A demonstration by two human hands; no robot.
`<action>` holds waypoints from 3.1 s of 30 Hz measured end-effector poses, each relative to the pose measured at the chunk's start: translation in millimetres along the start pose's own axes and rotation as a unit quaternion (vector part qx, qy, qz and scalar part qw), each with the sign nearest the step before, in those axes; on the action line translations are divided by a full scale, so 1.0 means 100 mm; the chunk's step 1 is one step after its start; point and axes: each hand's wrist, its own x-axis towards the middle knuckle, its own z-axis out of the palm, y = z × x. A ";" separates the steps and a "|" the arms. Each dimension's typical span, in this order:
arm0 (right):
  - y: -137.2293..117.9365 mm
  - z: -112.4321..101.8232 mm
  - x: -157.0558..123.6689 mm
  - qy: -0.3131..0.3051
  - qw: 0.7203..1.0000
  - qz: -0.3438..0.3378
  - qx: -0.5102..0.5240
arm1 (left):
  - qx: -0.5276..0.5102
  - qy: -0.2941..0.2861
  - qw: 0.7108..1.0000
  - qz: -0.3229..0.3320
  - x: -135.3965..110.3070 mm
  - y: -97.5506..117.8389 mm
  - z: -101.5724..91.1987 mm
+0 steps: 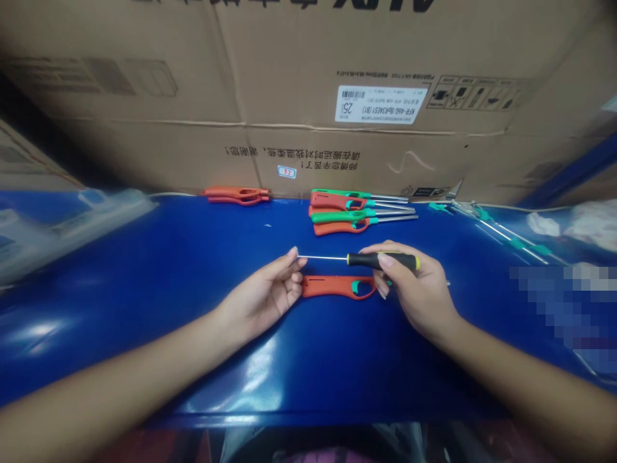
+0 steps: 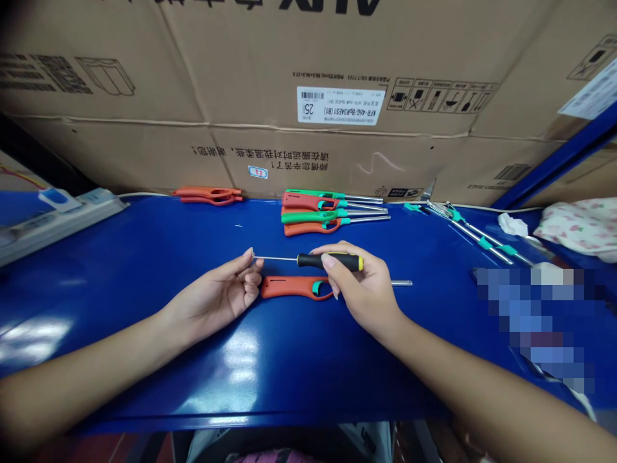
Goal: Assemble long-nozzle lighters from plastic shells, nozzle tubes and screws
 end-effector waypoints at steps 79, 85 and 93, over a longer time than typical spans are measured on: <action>-0.25 0.06 0.19 -0.108 0.988 -0.103 0.037 | 0.623 -0.166 0.692 0.325 -0.11 -0.23 -0.17; -0.23 -0.01 0.26 -0.045 0.984 -0.172 -0.006 | 0.622 -0.108 0.667 0.397 -0.14 -0.02 -0.13; -0.25 -0.11 0.30 -0.002 0.972 -0.208 -0.105 | 0.741 -0.134 0.504 0.424 0.00 0.10 -0.21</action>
